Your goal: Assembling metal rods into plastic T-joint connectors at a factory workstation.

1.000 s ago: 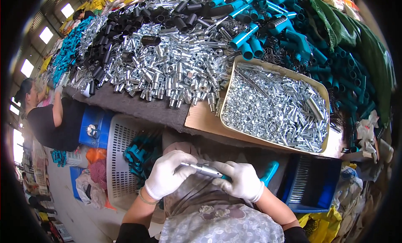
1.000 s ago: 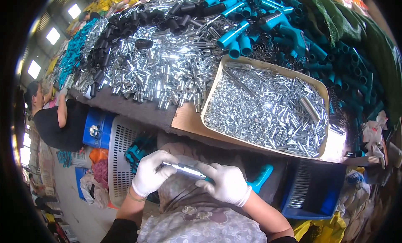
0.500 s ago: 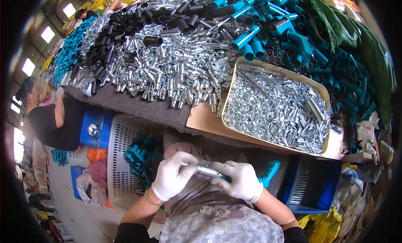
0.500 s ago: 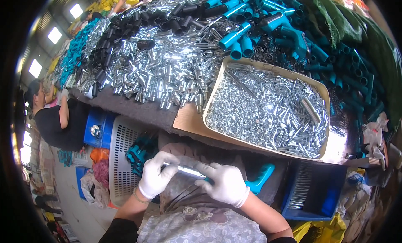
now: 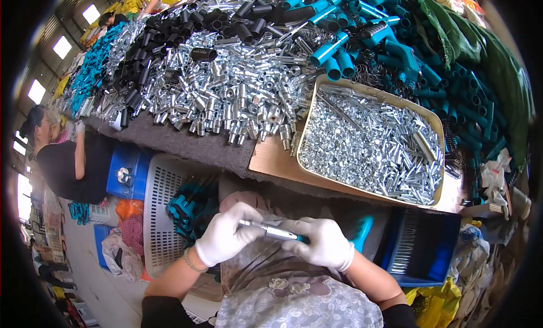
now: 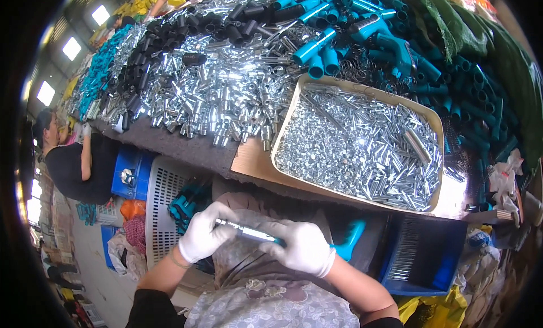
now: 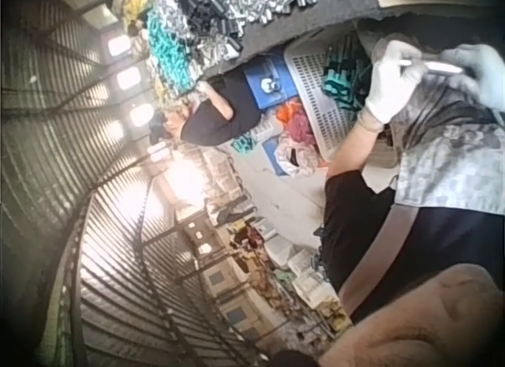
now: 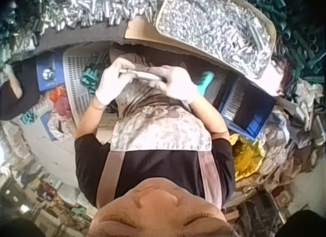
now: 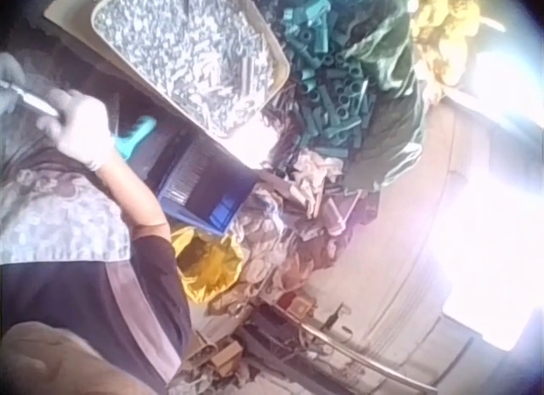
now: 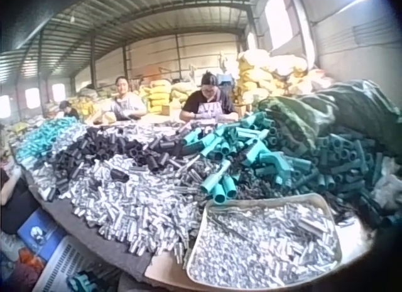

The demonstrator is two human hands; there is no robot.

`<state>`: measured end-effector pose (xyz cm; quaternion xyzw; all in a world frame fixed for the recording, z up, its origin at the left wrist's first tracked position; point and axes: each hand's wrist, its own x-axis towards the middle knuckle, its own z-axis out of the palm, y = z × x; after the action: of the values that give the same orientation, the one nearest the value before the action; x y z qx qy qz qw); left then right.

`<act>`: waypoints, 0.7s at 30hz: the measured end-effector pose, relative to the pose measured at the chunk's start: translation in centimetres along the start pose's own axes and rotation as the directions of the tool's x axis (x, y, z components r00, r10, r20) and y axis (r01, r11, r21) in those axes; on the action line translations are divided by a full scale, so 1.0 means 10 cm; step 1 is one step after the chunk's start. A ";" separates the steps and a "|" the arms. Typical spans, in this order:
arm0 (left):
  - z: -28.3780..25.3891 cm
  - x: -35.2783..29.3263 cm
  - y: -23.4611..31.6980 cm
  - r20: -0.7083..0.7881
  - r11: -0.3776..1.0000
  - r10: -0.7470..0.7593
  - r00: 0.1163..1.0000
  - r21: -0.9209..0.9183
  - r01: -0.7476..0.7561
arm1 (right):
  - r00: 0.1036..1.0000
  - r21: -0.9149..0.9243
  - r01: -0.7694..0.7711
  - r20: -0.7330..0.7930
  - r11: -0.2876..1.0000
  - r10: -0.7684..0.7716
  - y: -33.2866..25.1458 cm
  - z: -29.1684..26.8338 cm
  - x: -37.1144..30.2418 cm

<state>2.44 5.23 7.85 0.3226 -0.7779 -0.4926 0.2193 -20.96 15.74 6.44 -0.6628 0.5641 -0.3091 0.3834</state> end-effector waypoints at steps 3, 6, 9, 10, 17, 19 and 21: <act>-0.17 0.18 0.15 0.230 0.889 0.432 0.872 0.056 -0.455 | 0.977 0.487 0.025 0.175 0.873 -0.125 0.25 0.00 -0.03; -0.11 0.14 0.17 0.125 0.924 0.360 0.925 0.092 -0.372 | 0.989 0.426 0.070 0.090 0.902 -0.119 0.14 -0.02 -0.01; 0.12 0.03 0.06 -0.099 0.983 0.172 0.980 0.087 -0.164 | 0.997 -0.014 0.062 -0.051 0.998 -0.062 -0.12 0.02 0.01; 0.18 0.03 0.00 -0.136 0.993 -0.065 0.989 -0.106 0.050 | 0.993 -0.358 -0.032 -0.114 0.933 -0.010 -0.16 0.02 0.02; 0.20 0.00 -0.01 -0.028 0.969 -0.174 0.984 -0.184 0.166 | 0.992 -0.313 0.013 -0.118 0.950 -0.053 0.10 0.02 -0.03; 0.12 0.06 0.00 0.018 1.000 0.026 0.999 -0.012 -0.026 | 0.996 -0.024 0.067 -0.051 0.997 -0.068 0.20 -0.05 -0.06; 0.00 0.21 0.07 0.225 0.873 0.380 0.897 0.233 -0.428 | 0.999 0.000 0.043 -0.016 0.999 -0.043 0.23 -0.05 -0.07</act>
<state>0.80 3.97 8.50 0.1361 -0.9052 -0.3480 0.2023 -22.67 16.24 4.68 -0.6721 0.5527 -0.3227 0.3723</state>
